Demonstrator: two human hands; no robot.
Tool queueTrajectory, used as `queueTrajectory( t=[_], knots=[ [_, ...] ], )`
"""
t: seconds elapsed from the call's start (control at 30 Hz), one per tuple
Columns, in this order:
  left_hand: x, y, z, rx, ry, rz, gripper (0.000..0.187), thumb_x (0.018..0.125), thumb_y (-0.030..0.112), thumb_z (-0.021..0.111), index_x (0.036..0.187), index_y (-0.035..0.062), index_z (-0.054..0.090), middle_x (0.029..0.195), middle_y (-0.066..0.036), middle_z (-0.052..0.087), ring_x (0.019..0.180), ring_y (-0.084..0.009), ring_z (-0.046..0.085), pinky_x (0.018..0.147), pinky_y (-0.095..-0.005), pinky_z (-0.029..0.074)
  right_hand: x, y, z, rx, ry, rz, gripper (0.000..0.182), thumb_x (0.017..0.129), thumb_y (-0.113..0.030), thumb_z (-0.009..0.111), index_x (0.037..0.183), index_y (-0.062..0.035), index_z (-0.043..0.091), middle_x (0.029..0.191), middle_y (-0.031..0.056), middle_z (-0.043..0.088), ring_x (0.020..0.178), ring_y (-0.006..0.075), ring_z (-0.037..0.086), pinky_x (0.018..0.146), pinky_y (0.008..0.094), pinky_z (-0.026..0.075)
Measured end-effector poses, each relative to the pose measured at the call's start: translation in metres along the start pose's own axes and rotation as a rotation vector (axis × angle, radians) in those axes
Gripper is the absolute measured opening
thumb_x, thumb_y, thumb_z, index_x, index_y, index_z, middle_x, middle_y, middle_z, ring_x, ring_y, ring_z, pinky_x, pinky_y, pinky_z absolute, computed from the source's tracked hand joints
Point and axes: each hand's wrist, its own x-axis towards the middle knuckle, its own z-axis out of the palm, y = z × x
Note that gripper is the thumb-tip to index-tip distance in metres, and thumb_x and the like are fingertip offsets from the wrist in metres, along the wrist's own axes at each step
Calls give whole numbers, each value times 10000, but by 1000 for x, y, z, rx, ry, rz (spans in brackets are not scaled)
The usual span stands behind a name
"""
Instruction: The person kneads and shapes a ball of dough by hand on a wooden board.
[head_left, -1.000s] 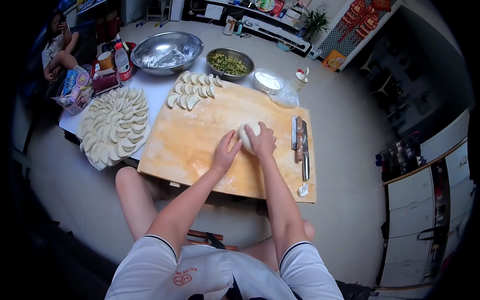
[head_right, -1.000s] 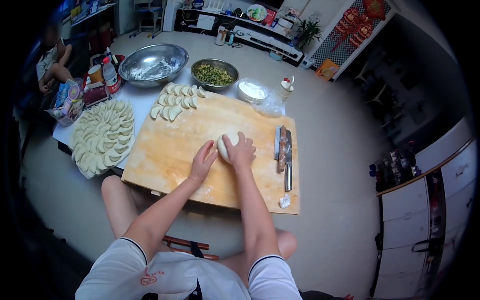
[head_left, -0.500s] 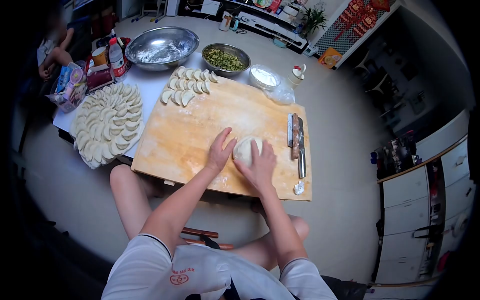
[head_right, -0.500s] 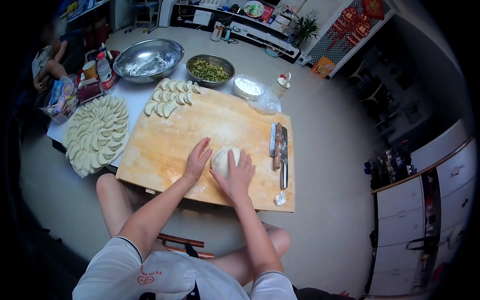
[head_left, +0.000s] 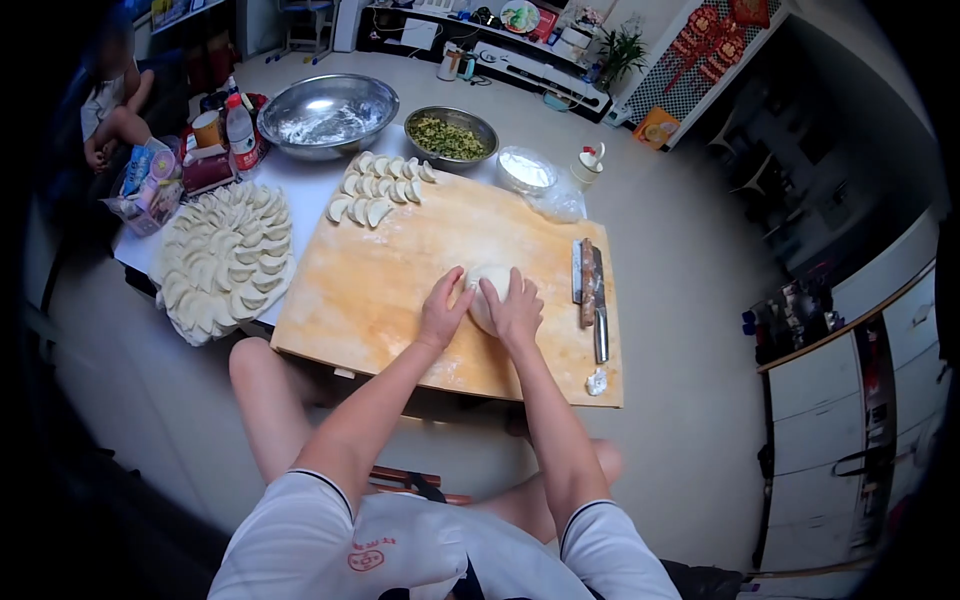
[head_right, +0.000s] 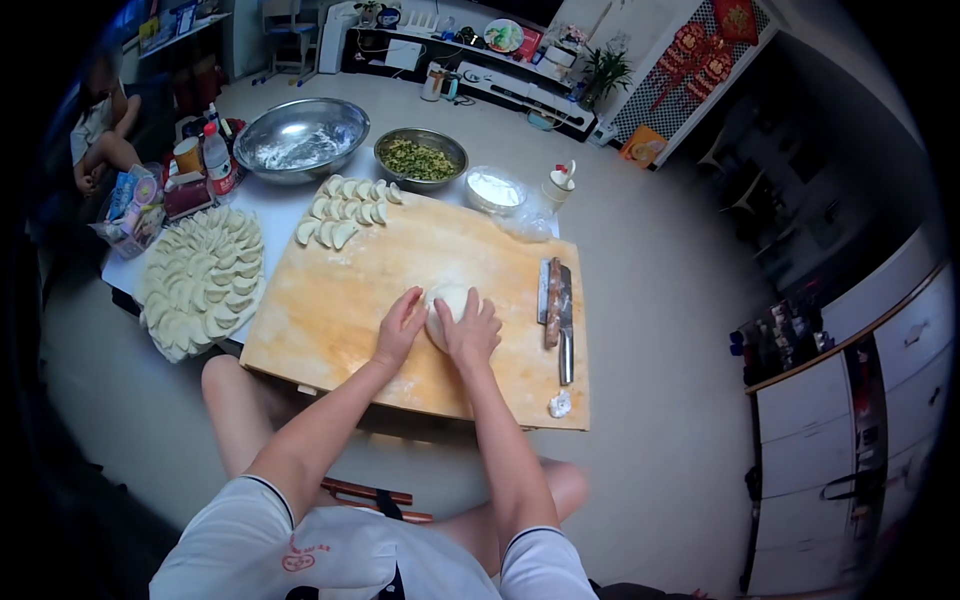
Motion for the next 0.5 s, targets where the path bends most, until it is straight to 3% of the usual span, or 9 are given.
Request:
queueTrajectory(
  t=[0.17,0.27,0.3,0.4,0.5],
  knots=[
    [-1,-5,1,-31,1,-11,527,915,267,660,1337,-16,522,1335,-182,567,1229,-277,551,1035,-347,433,-60,26,-39,299,-269,-92,815,846,-544,673,1419,-17,430,1263,256,511,1164,451,506,1024,465,400],
    [0,-1,-3,-43,-34,-31,511,940,203,624,1377,-20,478,1378,-169,536,1286,-257,507,1083,-346,391,-89,25,-49,231,-75,-218,809,828,-488,720,1413,-10,430,1238,251,502,1184,431,485,1020,450,397],
    [-3,1,-5,-47,-60,-47,507,953,168,607,1397,-23,455,1399,-162,522,1313,-246,486,1106,-346,370,-90,20,-48,114,37,-296,828,805,-510,708,1413,-23,428,1368,301,417,1266,473,401,1059,550,333],
    [-2,8,-6,-40,-80,-82,502,959,170,598,1397,-28,453,1405,-171,515,1317,-239,480,1110,-342,364,-68,11,-3,-117,221,-503,840,763,-515,723,1408,-56,441,1413,293,381,1316,469,343,1073,584,283],
    [-2,-10,-1,-58,-14,-9,545,925,307,638,1348,-13,512,1340,-182,561,1234,-275,543,1039,-348,424,-30,5,26,-105,347,-570,806,730,-525,715,1369,-85,499,1413,282,395,1300,478,360,1072,574,287]
  ],
)
